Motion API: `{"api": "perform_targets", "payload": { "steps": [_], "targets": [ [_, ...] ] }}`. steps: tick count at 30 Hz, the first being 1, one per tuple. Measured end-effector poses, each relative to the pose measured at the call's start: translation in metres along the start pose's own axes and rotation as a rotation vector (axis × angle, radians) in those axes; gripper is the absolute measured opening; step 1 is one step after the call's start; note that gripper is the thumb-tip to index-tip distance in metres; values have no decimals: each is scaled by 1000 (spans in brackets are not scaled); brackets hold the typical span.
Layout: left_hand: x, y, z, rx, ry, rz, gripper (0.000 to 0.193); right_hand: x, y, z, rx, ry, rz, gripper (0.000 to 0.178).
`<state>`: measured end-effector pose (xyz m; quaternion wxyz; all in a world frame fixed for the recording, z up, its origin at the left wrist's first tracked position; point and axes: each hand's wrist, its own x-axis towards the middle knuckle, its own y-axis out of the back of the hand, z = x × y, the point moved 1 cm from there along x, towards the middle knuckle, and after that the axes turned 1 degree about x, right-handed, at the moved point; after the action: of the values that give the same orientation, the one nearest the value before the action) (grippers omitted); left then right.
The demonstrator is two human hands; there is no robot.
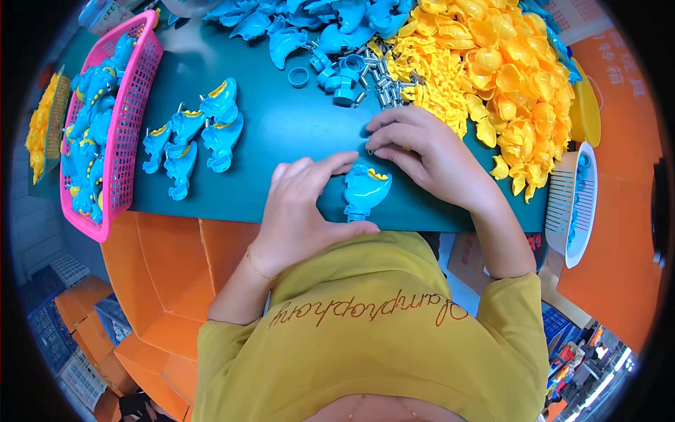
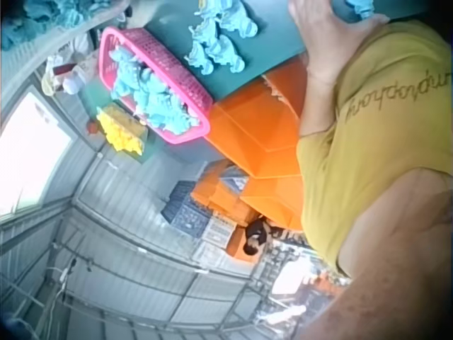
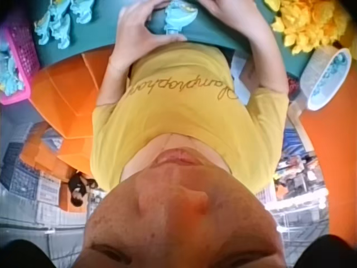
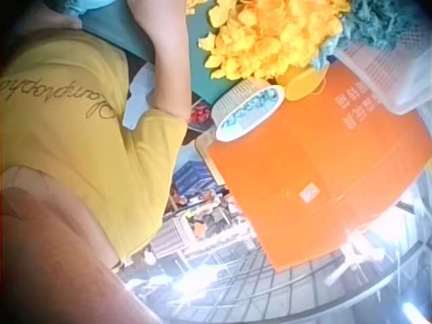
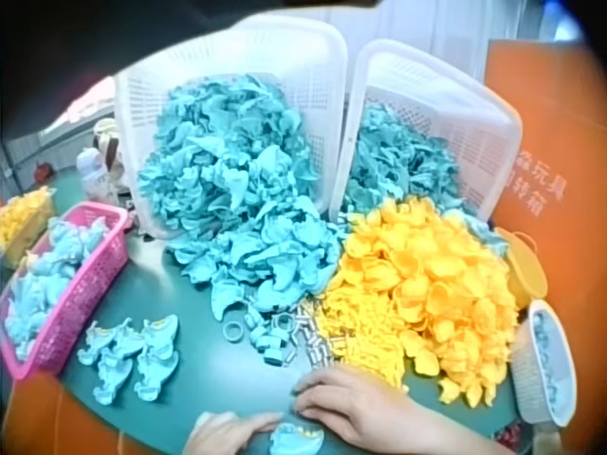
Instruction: Assembling yellow plastic caps onto blue plastic toy bases at a factory workstation.
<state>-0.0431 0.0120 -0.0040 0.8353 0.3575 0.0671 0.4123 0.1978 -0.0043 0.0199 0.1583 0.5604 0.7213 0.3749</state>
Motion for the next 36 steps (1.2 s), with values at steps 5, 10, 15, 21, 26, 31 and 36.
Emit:
{"api": "perform_targets", "payload": {
  "steps": [5, 10, 15, 21, 26, 31, 36],
  "targets": [
    [2, 6, 3, 1, 24, -73, 94, -9, -2, 4, 284, -60, -93, 11],
    [3, 7, 5, -20, 49, -85, 94, -6, -2, 8, 364, 33, -142, 10],
    [2, 5, 3, -47, 51, -84, 96, 2, -3, 7, 313, 64, -175, 11],
    [0, 4, 2, -73, 71, -35, 98, 5, 0, -15, 245, -246, -103, 19],
    [0, 3, 3, -54, 53, -24, 97, -8, -14, -19, 249, -279, 21, 22],
    [-4, 4, 1, -60, 34, 14, 86, -5, -32, -24, 218, -298, 67, 21],
    [-8, 24, -3, 187, -81, 71, 68, 1, -40, -22, 172, -233, 81, 37]
  ]
}}
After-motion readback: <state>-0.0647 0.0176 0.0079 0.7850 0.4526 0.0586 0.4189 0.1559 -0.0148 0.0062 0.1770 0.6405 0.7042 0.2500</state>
